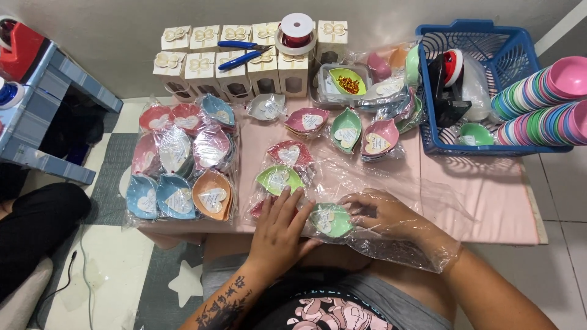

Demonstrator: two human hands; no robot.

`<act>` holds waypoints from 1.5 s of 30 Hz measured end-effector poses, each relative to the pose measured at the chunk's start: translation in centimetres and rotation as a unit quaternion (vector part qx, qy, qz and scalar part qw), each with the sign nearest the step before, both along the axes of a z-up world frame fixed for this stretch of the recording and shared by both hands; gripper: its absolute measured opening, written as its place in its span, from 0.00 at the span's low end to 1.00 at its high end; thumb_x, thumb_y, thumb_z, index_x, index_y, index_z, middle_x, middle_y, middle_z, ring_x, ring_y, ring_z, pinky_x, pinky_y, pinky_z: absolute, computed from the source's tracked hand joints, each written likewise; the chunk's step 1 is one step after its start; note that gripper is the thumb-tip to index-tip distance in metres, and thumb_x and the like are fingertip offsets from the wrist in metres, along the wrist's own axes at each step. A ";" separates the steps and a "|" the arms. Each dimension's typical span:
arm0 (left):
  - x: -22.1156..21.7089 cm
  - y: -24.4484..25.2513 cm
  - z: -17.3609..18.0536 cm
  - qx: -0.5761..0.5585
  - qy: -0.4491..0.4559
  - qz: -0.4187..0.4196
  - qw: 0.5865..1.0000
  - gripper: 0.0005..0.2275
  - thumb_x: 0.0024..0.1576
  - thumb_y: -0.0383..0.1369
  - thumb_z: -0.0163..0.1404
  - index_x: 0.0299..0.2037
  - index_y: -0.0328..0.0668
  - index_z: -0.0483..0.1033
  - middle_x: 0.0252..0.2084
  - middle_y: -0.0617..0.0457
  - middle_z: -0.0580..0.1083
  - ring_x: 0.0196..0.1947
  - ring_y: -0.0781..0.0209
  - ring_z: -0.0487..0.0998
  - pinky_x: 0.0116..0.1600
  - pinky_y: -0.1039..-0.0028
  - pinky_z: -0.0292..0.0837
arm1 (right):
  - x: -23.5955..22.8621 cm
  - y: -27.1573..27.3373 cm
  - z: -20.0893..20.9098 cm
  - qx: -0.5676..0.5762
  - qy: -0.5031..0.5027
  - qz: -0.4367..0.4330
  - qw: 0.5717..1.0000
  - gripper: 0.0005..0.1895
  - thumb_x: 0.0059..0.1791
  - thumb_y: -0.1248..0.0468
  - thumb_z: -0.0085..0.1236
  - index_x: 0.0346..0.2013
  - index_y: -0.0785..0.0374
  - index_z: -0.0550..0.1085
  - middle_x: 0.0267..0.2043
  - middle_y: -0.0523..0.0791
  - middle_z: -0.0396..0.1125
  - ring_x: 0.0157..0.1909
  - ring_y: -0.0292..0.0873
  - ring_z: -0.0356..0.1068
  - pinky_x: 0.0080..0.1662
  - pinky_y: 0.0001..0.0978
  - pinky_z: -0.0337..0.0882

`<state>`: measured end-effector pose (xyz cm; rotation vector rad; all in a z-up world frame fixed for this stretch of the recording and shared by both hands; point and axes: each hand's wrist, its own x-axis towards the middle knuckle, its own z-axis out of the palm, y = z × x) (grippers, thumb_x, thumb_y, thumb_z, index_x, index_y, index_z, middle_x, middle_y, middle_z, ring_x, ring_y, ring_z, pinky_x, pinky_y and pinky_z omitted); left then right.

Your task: The person is picking up small, colorful, leaf-shaped bowls from a table and packing them into a clear plastic bag.

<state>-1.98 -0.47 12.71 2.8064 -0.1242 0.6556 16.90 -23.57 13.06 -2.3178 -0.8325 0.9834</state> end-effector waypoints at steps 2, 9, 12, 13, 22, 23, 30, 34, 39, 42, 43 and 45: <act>0.2 -0.2 -0.2 0.013 0.000 -0.007 1.000 0.38 0.54 0.61 0.58 0.70 0.46 0.67 0.75 0.40 0.60 0.75 0.38 0.58 0.73 0.40 0.52 | -0.2 -0.2 0.0 0.080 -0.002 0.000 0.997 0.25 0.44 0.58 0.67 0.57 0.50 0.79 0.56 0.36 0.79 0.51 0.35 0.79 0.53 0.29 0.77; 1.1 -0.7 1.1 0.024 -0.009 -0.022 0.999 0.28 0.62 0.49 0.51 0.71 0.51 0.66 0.76 0.43 0.60 0.75 0.40 0.58 0.72 0.37 0.51 | 0.0 -0.1 0.3 0.117 -0.060 -0.003 0.991 0.19 0.41 0.58 0.69 0.47 0.45 0.85 0.41 0.39 0.77 0.37 0.38 0.72 0.44 0.31 0.72; 1.9 -0.8 1.0 0.034 0.013 -0.021 0.999 0.26 0.61 0.45 0.51 0.70 0.53 0.69 0.76 0.43 0.62 0.77 0.38 0.54 0.74 0.34 0.40 | 0.3 -0.3 0.1 0.107 -0.038 -0.003 0.993 0.18 0.41 0.53 0.69 0.45 0.46 0.87 0.42 0.41 0.80 0.43 0.40 0.77 0.50 0.34 0.76; 2.0 -0.9 0.8 0.054 0.014 -0.013 0.998 0.26 0.59 0.45 0.52 0.69 0.52 0.69 0.75 0.43 0.62 0.75 0.37 0.57 0.72 0.34 0.45 | 0.5 -0.4 -0.1 0.120 -0.060 0.039 0.990 0.19 0.44 0.51 0.66 0.48 0.45 0.85 0.45 0.39 0.79 0.47 0.40 0.76 0.53 0.35 0.74; 3.2 -1.3 -0.4 0.061 0.048 -0.025 0.997 0.30 0.58 0.52 0.48 0.68 0.45 0.69 0.75 0.37 0.61 0.75 0.28 0.55 0.69 0.26 0.48 | 0.0 -0.9 0.2 0.195 0.072 0.039 0.977 0.23 0.47 0.55 0.65 0.56 0.57 0.80 0.51 0.52 0.77 0.55 0.53 0.74 0.58 0.49 0.71; 3.5 -1.2 -0.9 0.063 0.059 -0.041 0.995 0.32 0.60 0.58 0.45 0.70 0.49 0.68 0.75 0.37 0.60 0.76 0.27 0.53 0.68 0.24 0.47 | -0.3 -1.1 0.1 0.218 0.202 -0.011 0.955 0.27 0.50 0.59 0.66 0.62 0.65 0.76 0.59 0.63 0.74 0.64 0.64 0.73 0.62 0.62 0.70; 3.4 -1.4 -0.7 0.059 0.066 -0.039 0.995 0.33 0.61 0.60 0.43 0.71 0.50 0.68 0.75 0.37 0.60 0.76 0.28 0.53 0.68 0.24 0.44 | 1.4 -1.5 -0.9 0.081 -0.015 0.113 0.990 0.42 0.43 0.44 0.75 0.70 0.42 0.70 0.63 0.48 0.72 0.71 0.54 0.65 0.72 0.56 0.54; 3.5 -1.6 -1.1 0.073 0.068 -0.024 0.995 0.32 0.61 0.59 0.44 0.69 0.49 0.69 0.77 0.38 0.58 0.76 0.30 0.52 0.68 0.25 0.43 | 1.4 -2.7 0.6 0.060 0.041 0.058 0.996 0.34 0.48 0.55 0.65 0.69 0.47 0.68 0.69 0.48 0.67 0.65 0.53 0.69 0.67 0.52 0.66; 3.6 -1.6 -1.1 0.086 0.040 -0.013 0.995 0.33 0.58 0.59 0.48 0.69 0.49 0.69 0.78 0.39 0.57 0.76 0.32 0.53 0.68 0.28 0.45 | 3.2 -5.6 5.7 -0.078 -0.052 -0.057 0.994 0.19 0.46 0.46 0.62 0.51 0.35 0.86 0.58 0.28 0.80 0.50 0.36 0.82 0.57 0.32 0.78; 3.7 -1.7 -1.1 0.088 0.046 -0.010 0.995 0.33 0.58 0.59 0.48 0.69 0.49 0.69 0.77 0.40 0.58 0.77 0.32 0.52 0.68 0.26 0.46 | 4.8 -8.5 7.0 -0.012 -0.021 -0.227 0.974 0.18 0.47 0.66 0.60 0.51 0.60 0.85 0.83 0.46 0.48 0.45 0.51 0.85 0.49 0.36 0.83; 3.7 -1.7 -1.1 0.091 0.046 -0.009 0.995 0.33 0.58 0.58 0.48 0.68 0.48 0.70 0.77 0.39 0.58 0.77 0.32 0.52 0.67 0.26 0.46 | 5.1 -8.9 7.9 -0.039 -0.082 -0.262 0.961 0.15 0.49 0.66 0.59 0.49 0.57 0.85 0.65 0.45 0.65 0.43 0.45 0.84 0.45 0.34 0.82; 3.7 -1.7 -1.1 0.095 0.046 -0.008 0.994 0.32 0.58 0.58 0.48 0.68 0.48 0.70 0.77 0.38 0.58 0.77 0.32 0.52 0.67 0.26 0.46 | 5.5 -9.6 9.2 -0.065 -0.142 -0.296 0.942 0.13 0.51 0.66 0.58 0.47 0.54 0.85 0.46 0.44 0.83 0.40 0.39 0.82 0.41 0.32 0.80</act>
